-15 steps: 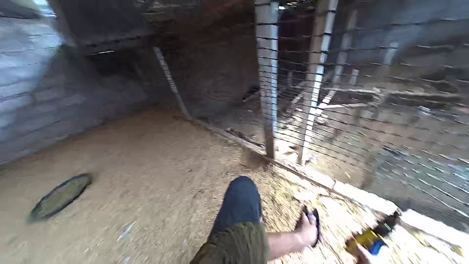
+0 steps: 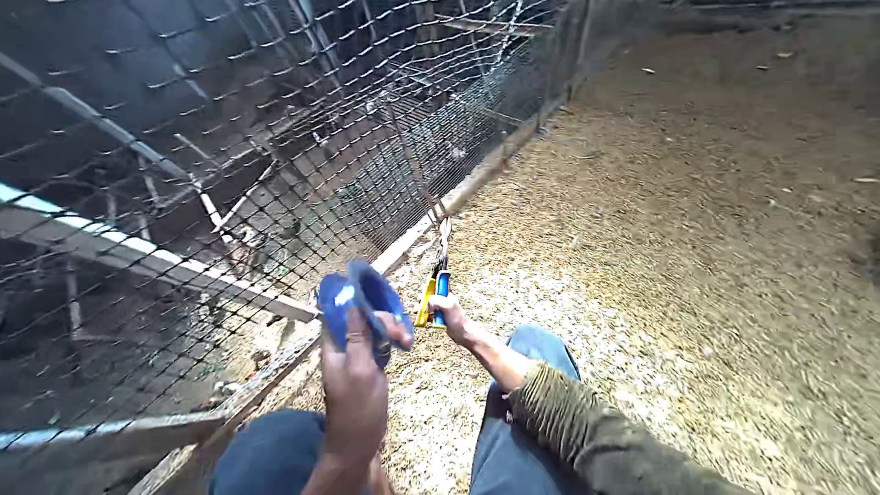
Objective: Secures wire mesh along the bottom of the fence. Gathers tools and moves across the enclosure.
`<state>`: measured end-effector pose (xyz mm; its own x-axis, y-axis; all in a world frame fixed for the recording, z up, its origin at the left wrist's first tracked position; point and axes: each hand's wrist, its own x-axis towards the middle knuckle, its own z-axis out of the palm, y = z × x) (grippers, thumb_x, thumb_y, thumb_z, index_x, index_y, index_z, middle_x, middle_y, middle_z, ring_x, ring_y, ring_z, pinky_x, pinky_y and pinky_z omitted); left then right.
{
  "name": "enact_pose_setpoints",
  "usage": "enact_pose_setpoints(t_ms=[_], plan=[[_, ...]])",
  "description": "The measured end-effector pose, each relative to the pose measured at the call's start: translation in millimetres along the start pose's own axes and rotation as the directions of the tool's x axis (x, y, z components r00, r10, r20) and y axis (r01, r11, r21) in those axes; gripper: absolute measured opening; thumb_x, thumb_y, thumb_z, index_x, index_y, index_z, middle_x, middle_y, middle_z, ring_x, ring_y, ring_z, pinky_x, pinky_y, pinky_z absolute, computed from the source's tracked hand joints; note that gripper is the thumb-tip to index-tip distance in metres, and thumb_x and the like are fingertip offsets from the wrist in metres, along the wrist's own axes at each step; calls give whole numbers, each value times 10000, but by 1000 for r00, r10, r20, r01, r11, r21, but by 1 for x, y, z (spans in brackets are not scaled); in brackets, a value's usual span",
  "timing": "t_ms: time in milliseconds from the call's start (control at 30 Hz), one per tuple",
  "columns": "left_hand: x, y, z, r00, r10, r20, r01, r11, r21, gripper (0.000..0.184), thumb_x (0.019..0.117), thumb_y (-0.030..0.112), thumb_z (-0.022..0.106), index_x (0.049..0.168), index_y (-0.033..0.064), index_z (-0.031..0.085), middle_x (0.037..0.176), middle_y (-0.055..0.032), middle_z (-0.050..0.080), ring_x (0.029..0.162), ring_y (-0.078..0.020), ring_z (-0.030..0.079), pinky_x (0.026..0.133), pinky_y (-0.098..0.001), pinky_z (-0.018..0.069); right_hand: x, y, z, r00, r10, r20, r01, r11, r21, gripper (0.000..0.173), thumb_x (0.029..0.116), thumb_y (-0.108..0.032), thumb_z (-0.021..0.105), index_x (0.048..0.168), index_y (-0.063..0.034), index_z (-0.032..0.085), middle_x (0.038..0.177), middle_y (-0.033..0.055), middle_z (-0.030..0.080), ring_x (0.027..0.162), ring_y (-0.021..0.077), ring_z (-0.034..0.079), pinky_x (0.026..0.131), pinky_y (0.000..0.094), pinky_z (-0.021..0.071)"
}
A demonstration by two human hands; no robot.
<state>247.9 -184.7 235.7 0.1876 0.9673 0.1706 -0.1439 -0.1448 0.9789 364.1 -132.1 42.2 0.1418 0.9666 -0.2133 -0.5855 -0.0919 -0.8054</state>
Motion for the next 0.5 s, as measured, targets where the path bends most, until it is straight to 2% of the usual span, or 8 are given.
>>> enact_pose_setpoints(t_ms=[100, 167, 233, 267, 300, 367, 433, 500], plan=[[-1, 7, 50, 946, -39, 322, 42, 999, 0, 274, 1110, 222, 337, 1282, 33, 434, 726, 56, 609, 666, -104, 657, 685, -321, 615, -24, -42, -14, 987, -59, -151, 38, 990, -134, 391, 966, -71, 518, 1314, 100, 469, 996, 115, 640, 852, 84, 630, 807, 276, 550], [-3, 0, 81, 871, -118, 476, 124, 992, 20, 306, 1113, 191, 343, 1316, -19, 437, 758, -2, 626, 670, -118, 656, 661, -321, 604, -74, -112, 12, 916, 56, -397, -157, 961, -228, 332, 1046, 35, 434, 1364, 83, 515, 1138, 123, 664, 977, 48, 634, 943, 225, 512], [-1, -11, 108, 785, -193, 589, 208, 977, 43, 314, 1114, 175, 350, 1325, -44, 429, 784, -26, 625, 673, -115, 658, 664, -315, 608, -113, -113, -8, 922, -288, -260, 177, 908, -379, 302, 996, 110, 400, 1243, 265, 479, 1105, 272, 644, 985, 99, 640, 864, 166, 507], [2, -18, 119, 740, -215, 637, 237, 970, 52, 319, 1116, 179, 352, 1328, -48, 427, 791, -40, 625, 675, -125, 657, 668, -324, 606, -133, -123, -7, 923, -258, -284, 117, 894, -432, 314, 1000, 109, 381, 1256, 268, 473, 1150, 294, 623, 1032, 118, 618, 894, 156, 475], [7, -27, 128, 701, -221, 678, 256, 965, 51, 316, 1118, 179, 349, 1327, -45, 425, 795, -51, 626, 682, -134, 661, 679, -333, 607, -148, -143, 3, 898, -66, -435, -139, 896, -421, 333, 1050, 76, 370, 1349, 179, 474, 1284, 232, 607, 1147, 102, 581, 995, 170, 431], [23, -46, 148, 644, -229, 730, 293, 955, 41, 306, 1123, 179, 332, 1326, -35, 416, 795, -60, 620, 687, -144, 660, 688, -335, 600, -144, -109, -35, 821, -193, -537, -128, 854, -504, 409, 1083, -58, 432, 1441, 138, 434, 1404, 241, 573, 1294, 185, 563, 1099, 266, 423], [41, -73, 163, 628, -244, 739, 323, 946, 38, 320, 1124, 179, 323, 1330, -47, 420, 803, -72, 627, 700, -147, 660, 705, -336, 596, -100, -53, -125, 642, -370, -672, -50, 854, -518, 553, 1002, -123, 586, 1475, 79, 384, 1271, 240, 614, 1083, 231, 647, 935, 371, 543], [56, -111, 170, 642, -267, 719, 351, 936, 35, 323, 1124, 177, 313, 1313, -59, 427, 787, -74, 631, 690, -144, 656, 707, -334, 589, -86, -37, -191, 502, -323, -802, -115, 894, -433, 749, 932, -70, 651, 1554, 12, 243, 1149, 244, 594, 840, 255, 642, 735, 444, 573]])
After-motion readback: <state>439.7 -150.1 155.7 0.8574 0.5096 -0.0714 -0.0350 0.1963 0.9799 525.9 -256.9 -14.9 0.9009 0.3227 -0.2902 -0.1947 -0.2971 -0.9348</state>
